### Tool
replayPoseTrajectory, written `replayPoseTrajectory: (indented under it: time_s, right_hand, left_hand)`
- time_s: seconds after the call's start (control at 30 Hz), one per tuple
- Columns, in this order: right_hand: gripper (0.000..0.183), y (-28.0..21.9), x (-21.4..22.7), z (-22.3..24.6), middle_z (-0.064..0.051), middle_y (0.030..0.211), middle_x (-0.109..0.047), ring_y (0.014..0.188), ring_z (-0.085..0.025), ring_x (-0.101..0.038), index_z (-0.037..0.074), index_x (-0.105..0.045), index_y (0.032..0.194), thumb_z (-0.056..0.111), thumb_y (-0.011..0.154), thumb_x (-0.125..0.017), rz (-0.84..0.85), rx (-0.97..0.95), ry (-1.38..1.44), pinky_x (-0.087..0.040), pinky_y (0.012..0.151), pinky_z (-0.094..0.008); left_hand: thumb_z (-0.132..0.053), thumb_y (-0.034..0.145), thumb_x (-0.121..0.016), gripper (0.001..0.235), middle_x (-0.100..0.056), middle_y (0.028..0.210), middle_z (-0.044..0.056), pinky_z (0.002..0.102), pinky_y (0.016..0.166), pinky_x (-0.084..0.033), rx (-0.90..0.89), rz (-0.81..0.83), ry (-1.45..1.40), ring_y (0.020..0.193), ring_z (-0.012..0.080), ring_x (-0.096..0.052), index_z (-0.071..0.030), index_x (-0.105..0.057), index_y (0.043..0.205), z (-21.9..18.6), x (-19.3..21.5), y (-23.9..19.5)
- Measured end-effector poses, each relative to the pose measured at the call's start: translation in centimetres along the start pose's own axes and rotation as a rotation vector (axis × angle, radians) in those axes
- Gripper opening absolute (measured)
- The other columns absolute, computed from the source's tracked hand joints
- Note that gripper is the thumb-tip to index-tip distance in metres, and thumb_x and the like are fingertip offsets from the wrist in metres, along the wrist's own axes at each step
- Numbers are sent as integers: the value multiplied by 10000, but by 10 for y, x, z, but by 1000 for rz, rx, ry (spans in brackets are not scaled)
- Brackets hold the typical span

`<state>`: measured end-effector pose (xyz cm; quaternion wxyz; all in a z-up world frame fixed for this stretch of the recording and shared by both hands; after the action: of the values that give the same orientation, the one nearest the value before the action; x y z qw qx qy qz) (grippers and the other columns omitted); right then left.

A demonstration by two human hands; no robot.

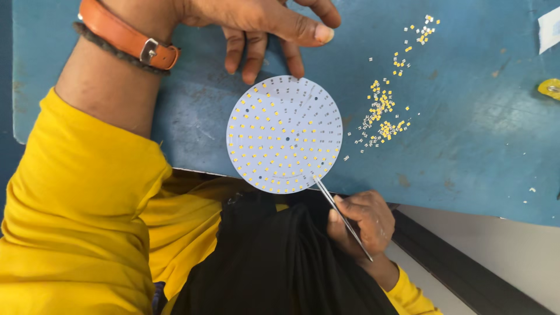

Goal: The person uses tweezers to pick up small yellow LED components from a blue workbench and places them into designated spots on a circular LED board. The person repeats this process, filling the board with LEDs one by one.

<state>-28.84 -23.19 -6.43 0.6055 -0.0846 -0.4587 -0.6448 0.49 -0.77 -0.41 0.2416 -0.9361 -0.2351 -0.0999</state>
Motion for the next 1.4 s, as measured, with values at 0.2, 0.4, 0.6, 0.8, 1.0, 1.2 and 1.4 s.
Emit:
replayPoseTrajectory:
  time_s: [0.2, 0.4, 0.6, 0.8, 1.0, 1.2, 1.4]
  right_hand:
    - [163, 7, -4, 5, -96, 774, -662, 657, -232, -639, 6, -656, 947, 97, 880, -773, -7, -24, -18, -486, 613, -336]
    - [162, 9, -2, 5, -100, 780, -679, 649, -229, -639, 9, -658, 940, 84, 869, -782, 9, -8, -24, -489, 609, -331]
    - [142, 5, 24, -22, -97, 798, -654, 661, -169, -584, -23, -673, 966, 81, 891, -734, -173, -138, -35, -462, 586, -266]
    - [162, 5, 40, -43, -85, 899, -660, 703, -90, -571, -47, -673, 1019, 75, 964, -764, -232, -350, 49, -438, 645, -203]
    - [165, 18, 36, -40, -80, 876, -666, 748, -99, -594, -50, -695, 1041, 57, 943, -772, -178, -392, 66, -453, 644, -201]
    - [171, 22, 36, -38, -104, 900, -694, 774, -119, -638, -55, -704, 1031, 50, 926, -789, -142, -375, -2, -490, 711, -237]
    - [133, 18, 38, -42, -114, 926, -699, 722, -100, -630, -54, -700, 1030, 36, 957, -766, -207, -445, 59, -487, 664, -200]
  left_hand:
    - [-526, 892, -603, 730, -792, 1019, 192, 333, 432, -604, 14, -10, -5, 481, 203, -713, -127, -473, 1490, -3, 0, -1]
    - [-552, 881, -598, 751, -782, 1037, 198, 348, 447, -607, 28, -7, 7, 512, 232, -723, -141, -470, 1497, -2, 0, -1]
    - [-586, 861, -573, 787, -795, 1052, 151, 338, 437, -612, 34, 55, 59, 547, 233, -771, -201, -439, 1533, -5, 6, 2]
    - [-516, 855, -638, 745, -793, 984, 147, 339, 396, -581, 36, 11, -5, 489, 234, -726, -170, -518, 1504, -9, 5, -1]
    - [-487, 848, -649, 742, -786, 958, 164, 334, 358, -569, 2, 51, -62, 465, 214, -713, -130, -507, 1482, -11, 5, -3]
    - [-488, 864, -650, 743, -785, 968, 166, 338, 364, -585, 8, 17, -14, 469, 213, -730, -134, -507, 1500, -10, 5, -2]
    - [-493, 847, -661, 750, -786, 961, 170, 337, 350, -574, 5, 43, -72, 452, 209, -709, -124, -520, 1485, -11, 6, -2]
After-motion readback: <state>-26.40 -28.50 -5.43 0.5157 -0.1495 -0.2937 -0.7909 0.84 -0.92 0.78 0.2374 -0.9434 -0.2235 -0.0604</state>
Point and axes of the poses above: each hand's wrist, its own y-axis towards the middle knuckle, its own x-axis out of the back of the hand, z = x × y, the point moved 1 cm from there along y, towards the middle knuckle
